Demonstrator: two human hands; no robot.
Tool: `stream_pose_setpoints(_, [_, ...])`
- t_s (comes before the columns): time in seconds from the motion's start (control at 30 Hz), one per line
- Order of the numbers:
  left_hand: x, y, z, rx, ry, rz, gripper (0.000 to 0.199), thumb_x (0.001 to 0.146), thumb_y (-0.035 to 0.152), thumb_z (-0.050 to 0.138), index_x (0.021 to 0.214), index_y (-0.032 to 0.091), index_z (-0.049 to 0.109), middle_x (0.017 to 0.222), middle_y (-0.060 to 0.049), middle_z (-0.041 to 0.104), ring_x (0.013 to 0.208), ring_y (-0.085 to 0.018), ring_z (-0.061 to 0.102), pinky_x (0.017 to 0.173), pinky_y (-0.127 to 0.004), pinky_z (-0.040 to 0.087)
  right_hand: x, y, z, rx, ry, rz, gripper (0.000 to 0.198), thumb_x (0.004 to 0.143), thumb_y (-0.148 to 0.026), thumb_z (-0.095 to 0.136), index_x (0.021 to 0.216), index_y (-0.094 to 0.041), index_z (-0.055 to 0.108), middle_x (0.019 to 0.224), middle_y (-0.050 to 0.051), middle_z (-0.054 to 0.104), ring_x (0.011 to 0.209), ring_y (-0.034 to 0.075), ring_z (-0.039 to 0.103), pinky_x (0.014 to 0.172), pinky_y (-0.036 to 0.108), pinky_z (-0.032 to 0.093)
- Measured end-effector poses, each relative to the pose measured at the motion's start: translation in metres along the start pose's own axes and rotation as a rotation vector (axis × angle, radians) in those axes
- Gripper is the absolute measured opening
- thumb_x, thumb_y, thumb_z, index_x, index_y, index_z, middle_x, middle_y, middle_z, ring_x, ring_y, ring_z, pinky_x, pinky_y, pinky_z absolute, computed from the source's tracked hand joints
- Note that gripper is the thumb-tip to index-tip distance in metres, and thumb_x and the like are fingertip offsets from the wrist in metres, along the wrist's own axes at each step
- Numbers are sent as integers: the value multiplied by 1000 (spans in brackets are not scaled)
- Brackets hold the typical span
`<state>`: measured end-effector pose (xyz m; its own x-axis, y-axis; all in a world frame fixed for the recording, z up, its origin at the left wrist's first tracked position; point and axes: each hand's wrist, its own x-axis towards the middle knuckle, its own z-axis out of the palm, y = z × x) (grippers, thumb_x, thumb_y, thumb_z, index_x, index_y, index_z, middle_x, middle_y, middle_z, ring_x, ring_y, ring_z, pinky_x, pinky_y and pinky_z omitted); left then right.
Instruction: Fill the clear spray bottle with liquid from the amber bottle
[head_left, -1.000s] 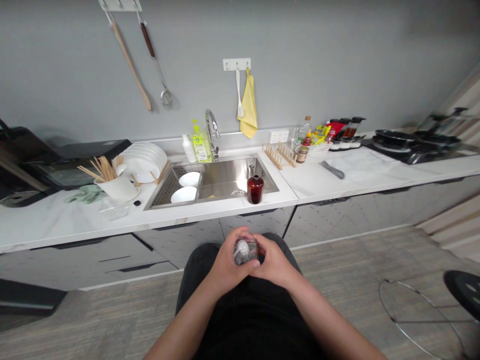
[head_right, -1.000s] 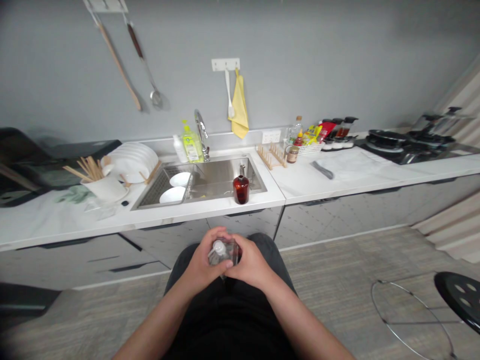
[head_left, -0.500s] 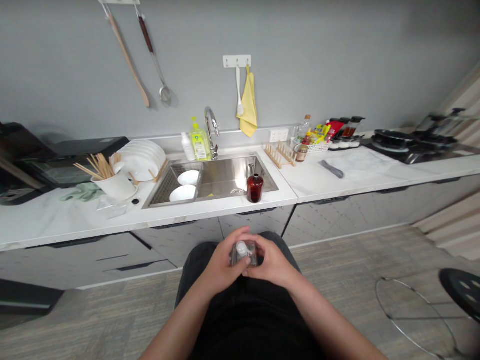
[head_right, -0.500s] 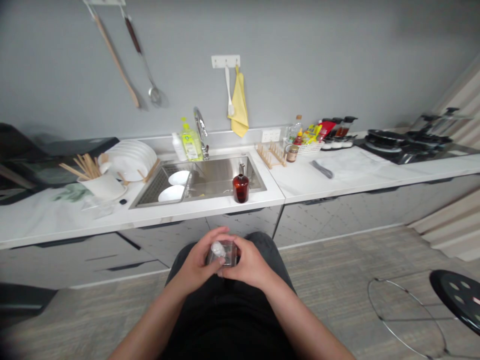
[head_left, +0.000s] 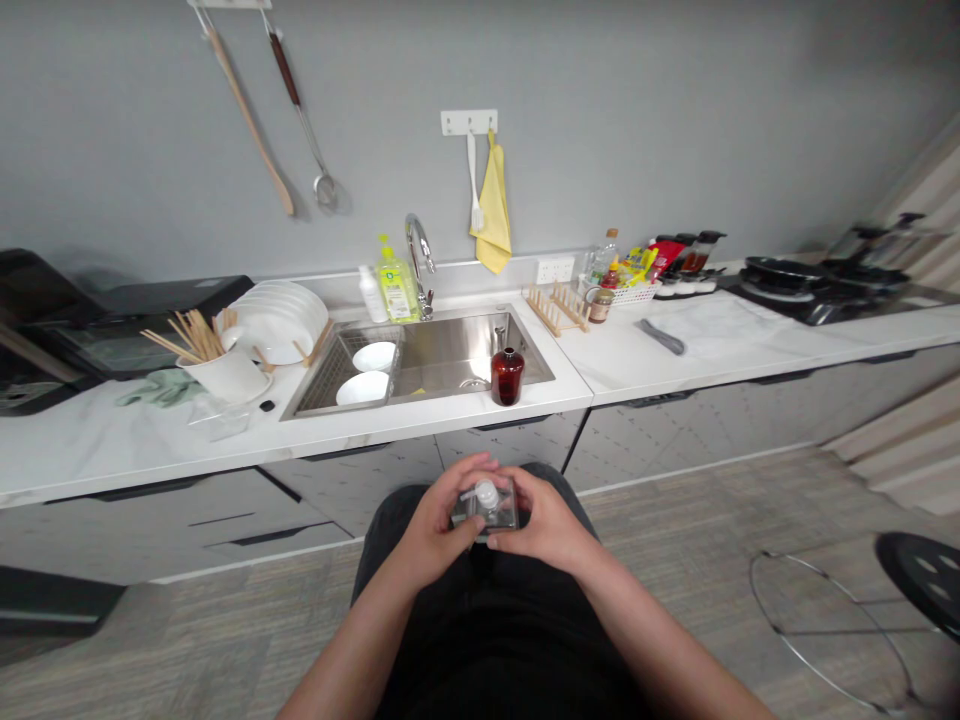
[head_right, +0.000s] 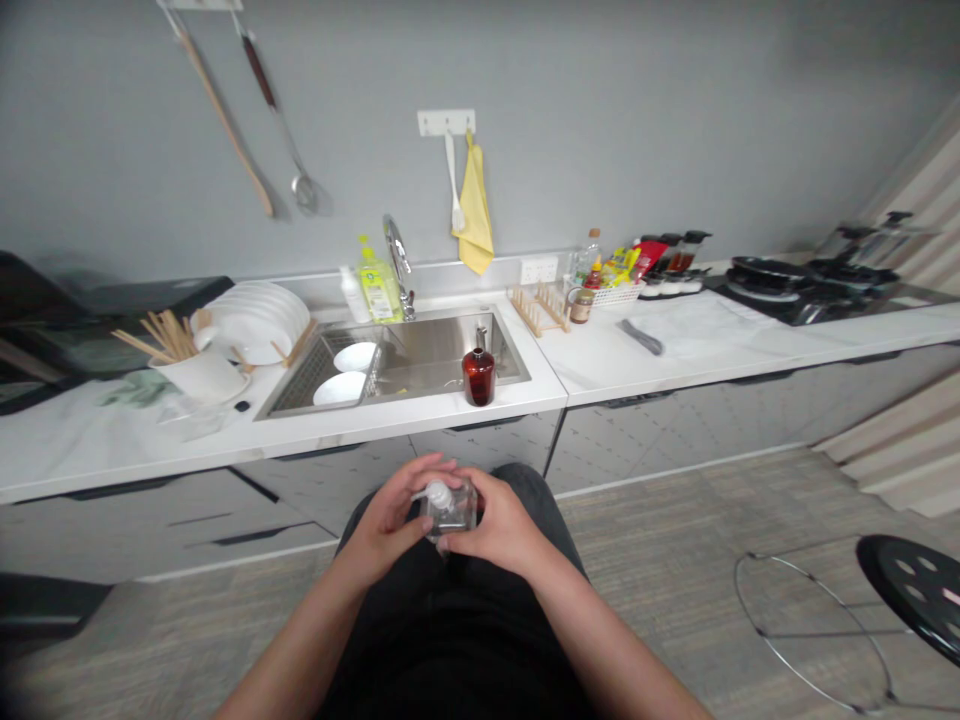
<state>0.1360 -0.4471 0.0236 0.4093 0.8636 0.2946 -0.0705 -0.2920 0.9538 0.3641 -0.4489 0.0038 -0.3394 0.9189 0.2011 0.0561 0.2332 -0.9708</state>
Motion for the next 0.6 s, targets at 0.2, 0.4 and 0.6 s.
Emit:
stream_pose_setpoints(0.2, [5, -9, 2, 146, 177, -56, 60, 91, 33, 93, 148, 25, 75, 119, -9, 85, 120, -30, 82, 117, -50, 62, -4, 4, 1, -17, 17, 25, 78, 69, -24, 106, 141, -26, 75, 137, 9, 84, 117, 31, 84, 104, 45, 69])
stream_pose_setpoints(0.4, [2, 1, 3, 269, 74, 18, 59, 95, 34, 89, 152, 26, 77, 151, -15, 80, 141, -36, 76, 128, -56, 56, -2, 0, 4, -10, -23, -26, 79, 72, -22, 104, 145, -28, 77, 141, 9, 84, 127, 34, 83, 110, 48, 68])
stream_pose_setpoints(0.6, [-1, -2, -1, 174, 87, -50, 51, 102, 41, 86, 150, 25, 79, 149, -15, 83, 140, -35, 79, 126, -54, 60, -3, -1, 1, 17, -8, 9, 77, 71, -26, 106, 142, -25, 77, 138, 10, 85, 119, 32, 84, 104, 46, 69])
